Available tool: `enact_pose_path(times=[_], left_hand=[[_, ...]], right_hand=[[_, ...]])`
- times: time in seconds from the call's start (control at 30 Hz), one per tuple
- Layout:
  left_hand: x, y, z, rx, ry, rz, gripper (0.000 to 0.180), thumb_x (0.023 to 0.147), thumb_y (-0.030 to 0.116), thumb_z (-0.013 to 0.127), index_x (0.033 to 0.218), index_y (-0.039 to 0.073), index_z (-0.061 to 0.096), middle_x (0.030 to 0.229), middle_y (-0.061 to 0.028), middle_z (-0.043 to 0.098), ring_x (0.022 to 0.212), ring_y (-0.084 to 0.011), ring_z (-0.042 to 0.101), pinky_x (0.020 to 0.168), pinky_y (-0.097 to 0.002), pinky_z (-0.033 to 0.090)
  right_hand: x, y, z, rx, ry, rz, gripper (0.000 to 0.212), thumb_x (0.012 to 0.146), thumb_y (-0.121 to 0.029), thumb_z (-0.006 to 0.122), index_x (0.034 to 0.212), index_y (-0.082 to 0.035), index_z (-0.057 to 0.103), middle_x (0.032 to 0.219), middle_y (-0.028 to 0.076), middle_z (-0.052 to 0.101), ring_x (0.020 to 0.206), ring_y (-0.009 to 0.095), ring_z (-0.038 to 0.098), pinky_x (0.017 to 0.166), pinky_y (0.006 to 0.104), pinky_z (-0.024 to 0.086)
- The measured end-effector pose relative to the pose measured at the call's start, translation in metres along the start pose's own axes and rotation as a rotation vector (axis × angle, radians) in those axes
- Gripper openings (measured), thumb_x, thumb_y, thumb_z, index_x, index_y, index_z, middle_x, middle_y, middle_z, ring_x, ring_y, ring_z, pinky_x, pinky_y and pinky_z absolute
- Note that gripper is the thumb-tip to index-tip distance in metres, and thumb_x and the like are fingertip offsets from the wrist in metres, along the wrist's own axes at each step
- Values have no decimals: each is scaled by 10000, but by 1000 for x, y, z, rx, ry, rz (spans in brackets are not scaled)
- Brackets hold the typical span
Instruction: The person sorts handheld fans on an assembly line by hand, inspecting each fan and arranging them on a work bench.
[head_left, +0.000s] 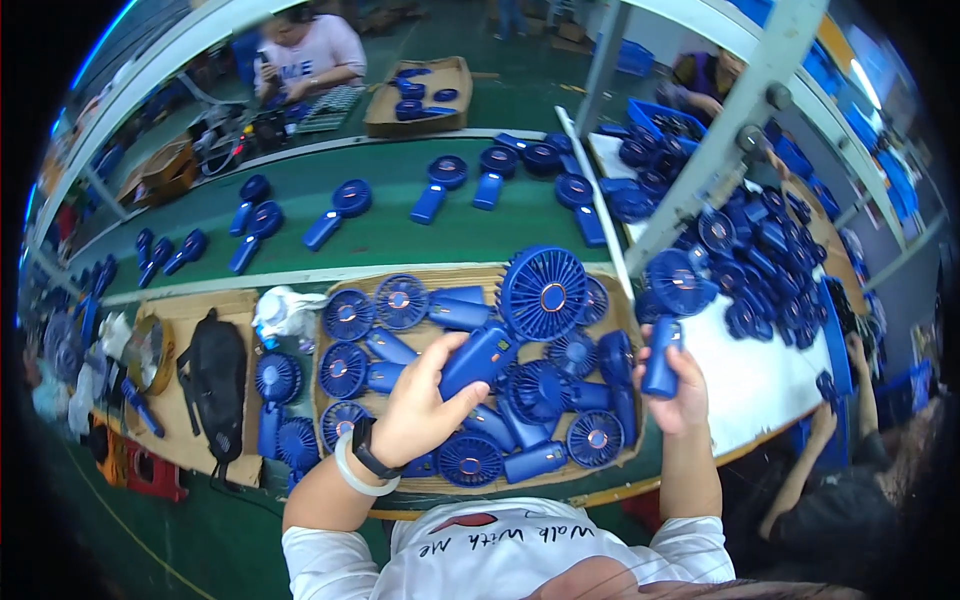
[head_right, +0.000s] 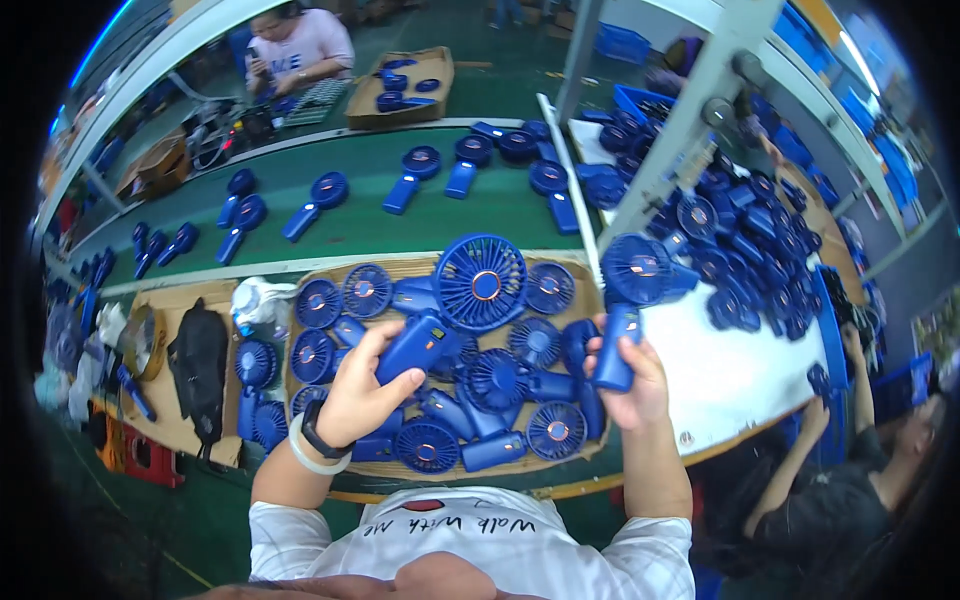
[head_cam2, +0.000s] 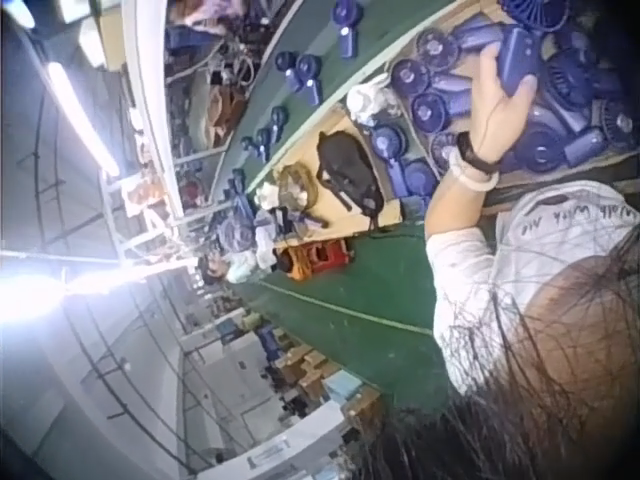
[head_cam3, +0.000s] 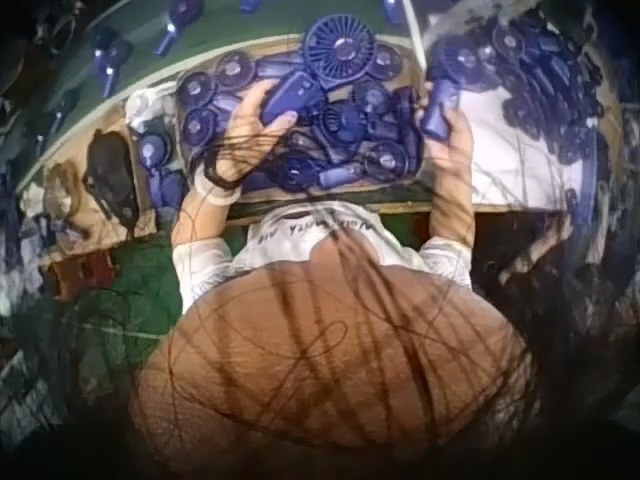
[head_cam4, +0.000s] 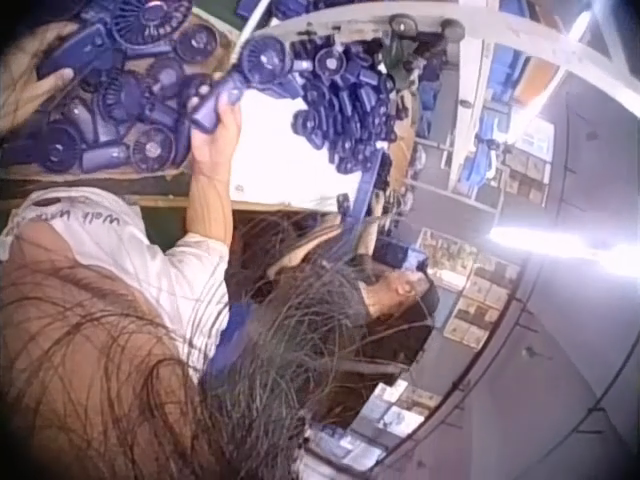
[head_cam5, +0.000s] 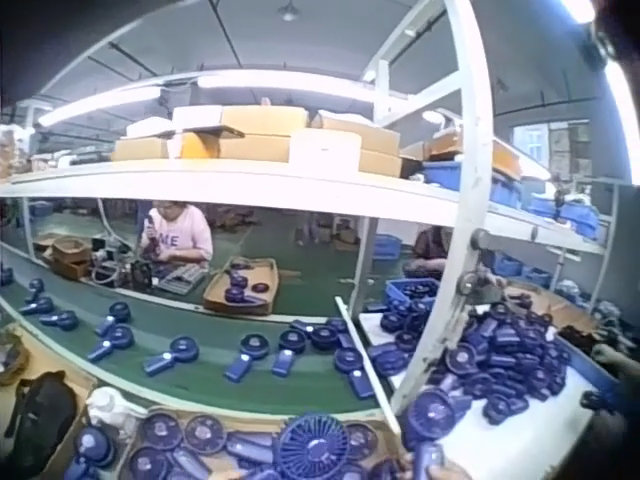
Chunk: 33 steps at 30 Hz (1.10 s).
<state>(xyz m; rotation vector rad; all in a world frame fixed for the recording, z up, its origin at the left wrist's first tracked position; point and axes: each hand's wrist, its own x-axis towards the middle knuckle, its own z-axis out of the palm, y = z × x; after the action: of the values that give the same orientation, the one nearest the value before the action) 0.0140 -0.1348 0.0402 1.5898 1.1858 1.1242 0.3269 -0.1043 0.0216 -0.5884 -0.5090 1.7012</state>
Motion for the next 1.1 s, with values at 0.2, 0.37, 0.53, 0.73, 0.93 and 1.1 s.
enact_pose_path(times=[0.2, 0.37, 0.53, 0.73, 0.93, 1.1], left_hand=[[46, -3, 90, -166, -677, -121, 363, 877, 203, 577, 1196, 41, 510, 858, -46, 617, 637, -70, 573, 557, -222, 486], [84, -18, 199, -368, -872, -298, 232, 876, 155, 562, 1018, -28, 543, 628, -35, 552, 501, -88, 540, 423, -226, 442], [101, -32, 248, -473, -473, -203, 883, 730, 63, 652, 1383, 25, 60, 1139, -214, 493, 907, -212, 581, 765, -305, 476], [60, 15, 144, -198, -508, 60, 556, 807, 159, 537, 1268, -72, 329, 1176, -245, 455, 1051, -300, 503, 913, -345, 413], [-4, 4, 60, -232, 63, 230, 534, 891, 149, 495, 1307, -46, 223, 1216, -221, 425, 1105, -307, 479, 945, -366, 374], [-36, -21, -13, -503, 556, 224, 457, 960, 161, 406, 1357, 17, 231, 1225, -97, 431, 1096, -165, 444, 944, -292, 371]], right_hand=[[-74, -45, -59, -47, 55, -345, 350, 961, -192, 374, 1271, -38, 322, 1194, 190, 469, 1019, 335, 555, 746, 508, 559], [-86, -49, -61, -135, 88, -414, 541, 835, 29, 524, 1311, -39, 276, 1208, 189, 454, 1051, 321, 552, 746, 425, 571], [-63, -36, -50, -414, 171, -458, 640, 817, -44, 598, 1354, -64, 250, 1235, 168, 455, 1020, 259, 561, 688, 348, 566], [-48, -6, -8, -837, 117, -376, 773, 751, -59, 621, 1402, -2, 208, 1270, 149, 430, 1099, 204, 468, 964, 317, 359], [-2, 68, 79, -1508, -640, -455, 730, 733, 69, 587, 1381, -21, 265, 1238, 207, 356, 1120, 358, 418, 961, 389, 347], [31, 124, 162, -1600, -1165, -530, 674, 776, -124, 637, 1363, -35, 318, 1407, 235, 264, 1228, 402, 349, 1021, 440, 283]])
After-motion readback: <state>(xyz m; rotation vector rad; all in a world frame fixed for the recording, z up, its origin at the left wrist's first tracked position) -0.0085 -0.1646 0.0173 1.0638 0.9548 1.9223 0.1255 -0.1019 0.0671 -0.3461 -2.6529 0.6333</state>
